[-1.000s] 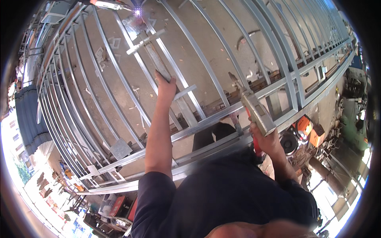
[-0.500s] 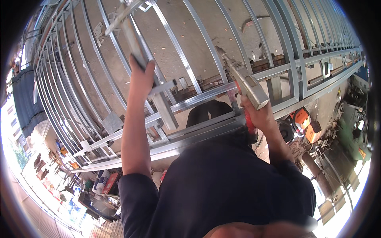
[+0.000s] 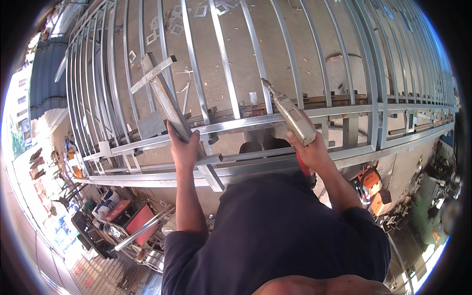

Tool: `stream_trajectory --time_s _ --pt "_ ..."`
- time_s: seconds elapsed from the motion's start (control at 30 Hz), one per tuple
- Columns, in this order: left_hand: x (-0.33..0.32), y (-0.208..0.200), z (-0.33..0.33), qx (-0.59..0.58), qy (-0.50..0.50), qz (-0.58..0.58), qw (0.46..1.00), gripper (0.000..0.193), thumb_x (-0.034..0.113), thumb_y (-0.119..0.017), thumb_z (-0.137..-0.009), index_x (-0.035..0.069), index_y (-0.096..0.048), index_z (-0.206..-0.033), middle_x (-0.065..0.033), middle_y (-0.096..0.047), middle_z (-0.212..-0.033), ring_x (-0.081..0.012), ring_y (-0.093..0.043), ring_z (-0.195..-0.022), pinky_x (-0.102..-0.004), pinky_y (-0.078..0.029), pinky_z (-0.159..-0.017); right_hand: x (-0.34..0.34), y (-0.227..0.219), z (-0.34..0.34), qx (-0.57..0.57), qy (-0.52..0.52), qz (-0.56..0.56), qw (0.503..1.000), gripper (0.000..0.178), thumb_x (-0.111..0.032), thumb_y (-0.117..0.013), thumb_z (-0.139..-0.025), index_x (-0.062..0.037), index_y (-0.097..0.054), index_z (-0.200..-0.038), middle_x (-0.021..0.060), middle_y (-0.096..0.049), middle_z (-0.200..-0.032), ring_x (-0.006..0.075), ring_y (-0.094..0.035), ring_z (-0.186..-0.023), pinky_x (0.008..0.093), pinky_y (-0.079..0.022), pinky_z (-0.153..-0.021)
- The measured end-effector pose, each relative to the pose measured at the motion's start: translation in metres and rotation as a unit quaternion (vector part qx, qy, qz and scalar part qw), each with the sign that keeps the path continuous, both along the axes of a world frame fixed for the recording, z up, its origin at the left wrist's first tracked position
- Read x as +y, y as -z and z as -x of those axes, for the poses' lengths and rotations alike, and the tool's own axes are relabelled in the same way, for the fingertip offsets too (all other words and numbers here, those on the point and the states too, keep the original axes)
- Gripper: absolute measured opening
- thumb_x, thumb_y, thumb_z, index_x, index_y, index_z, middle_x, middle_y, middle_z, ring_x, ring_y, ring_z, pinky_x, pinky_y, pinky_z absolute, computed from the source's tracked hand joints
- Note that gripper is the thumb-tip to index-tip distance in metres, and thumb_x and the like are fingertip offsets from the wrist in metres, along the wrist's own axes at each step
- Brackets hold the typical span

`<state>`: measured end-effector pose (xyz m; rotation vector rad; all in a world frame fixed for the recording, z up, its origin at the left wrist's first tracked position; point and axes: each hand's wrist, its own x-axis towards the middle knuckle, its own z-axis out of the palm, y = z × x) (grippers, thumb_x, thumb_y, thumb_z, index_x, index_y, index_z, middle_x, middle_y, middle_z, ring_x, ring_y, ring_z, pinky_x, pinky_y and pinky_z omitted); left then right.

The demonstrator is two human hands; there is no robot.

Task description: The person welds small metal plates onto a large metal frame using a handheld welding gun. They repeatedly position plates, weld them in place, and move to the next section. A coworker assists by handing over plates and later helps flip the frame.

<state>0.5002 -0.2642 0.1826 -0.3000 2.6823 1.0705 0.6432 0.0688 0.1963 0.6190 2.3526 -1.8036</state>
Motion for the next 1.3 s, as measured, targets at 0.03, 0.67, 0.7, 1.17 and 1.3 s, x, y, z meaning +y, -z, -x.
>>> stream_trajectory --time_s 0.03,0.67,0.7,1.17,1.3 --pt "-0.009 0.001 -0.004 0.005 -0.007 0.001 1.000 0.100 0.028 -0.076 -0.085 0.006 -0.017 -0.163 -0.0301 -0.059 -0.138 -0.0393 -0.060 -0.128 -0.0411 -0.047 -0.106 -0.005 -0.007 0.003 -0.008 -0.005 0.000 1.000 0.063 -0.031 -0.068 -0.101 -0.0052 -0.041 -0.152 0.0210 -0.065 -0.132 0.0344 -0.063 -0.125 0.0386 -0.050 -0.101" --pt "-0.149 0.007 -0.034 0.001 -0.068 -0.017 0.998 0.103 0.033 -0.076 -0.082 0.007 -0.018 -0.163 -0.0327 -0.059 -0.137 -0.0439 -0.060 -0.127 -0.0438 -0.047 -0.105 -0.151 -0.023 0.052 0.020 -0.064 -0.134 0.989 0.069 -0.028 -0.073 -0.095 -0.0129 -0.040 -0.153 0.0245 -0.067 -0.124 0.0458 -0.064 -0.113 0.0465 -0.055 -0.088" --pt "-0.151 0.004 -0.036 -0.004 -0.070 -0.019 0.997 0.103 0.033 -0.076 -0.082 0.006 -0.018 -0.163 -0.0330 -0.059 -0.137 -0.0444 -0.060 -0.127 -0.0439 -0.047 -0.105 -0.157 -0.026 0.054 0.008 -0.071 -0.144 0.987 0.069 -0.029 -0.073 -0.095 -0.0131 -0.040 -0.153 0.0246 -0.067 -0.124 0.0459 -0.064 -0.113 0.0470 -0.055 -0.089" --pt "-0.233 -0.003 -0.055 -0.005 -0.057 -0.043 0.997 0.102 0.034 -0.077 -0.082 0.009 -0.020 -0.163 -0.0343 -0.060 -0.134 -0.0476 -0.060 -0.124 -0.0471 -0.049 -0.102 -0.244 -0.004 0.176 -0.062 -0.076 -0.094 0.991 0.066 -0.047 -0.066 -0.096 -0.0126 -0.046 -0.149 0.0251 -0.069 -0.120 0.0427 -0.066 -0.113 0.0490 -0.053 -0.093" --pt "-0.260 -0.004 -0.064 -0.006 -0.033 -0.025 0.999 0.102 0.033 -0.078 -0.081 0.007 -0.022 -0.162 -0.0352 -0.060 -0.134 -0.0490 -0.060 -0.124 -0.0475 -0.049 -0.102 -0.242 0.076 0.211 -0.037 -0.032 -0.032 0.998 0.055 -0.041 -0.066 -0.099 -0.0065 -0.055 -0.140 0.0108 -0.070 -0.107 0.0208 -0.066 -0.077 0.0393 -0.056 -0.072"
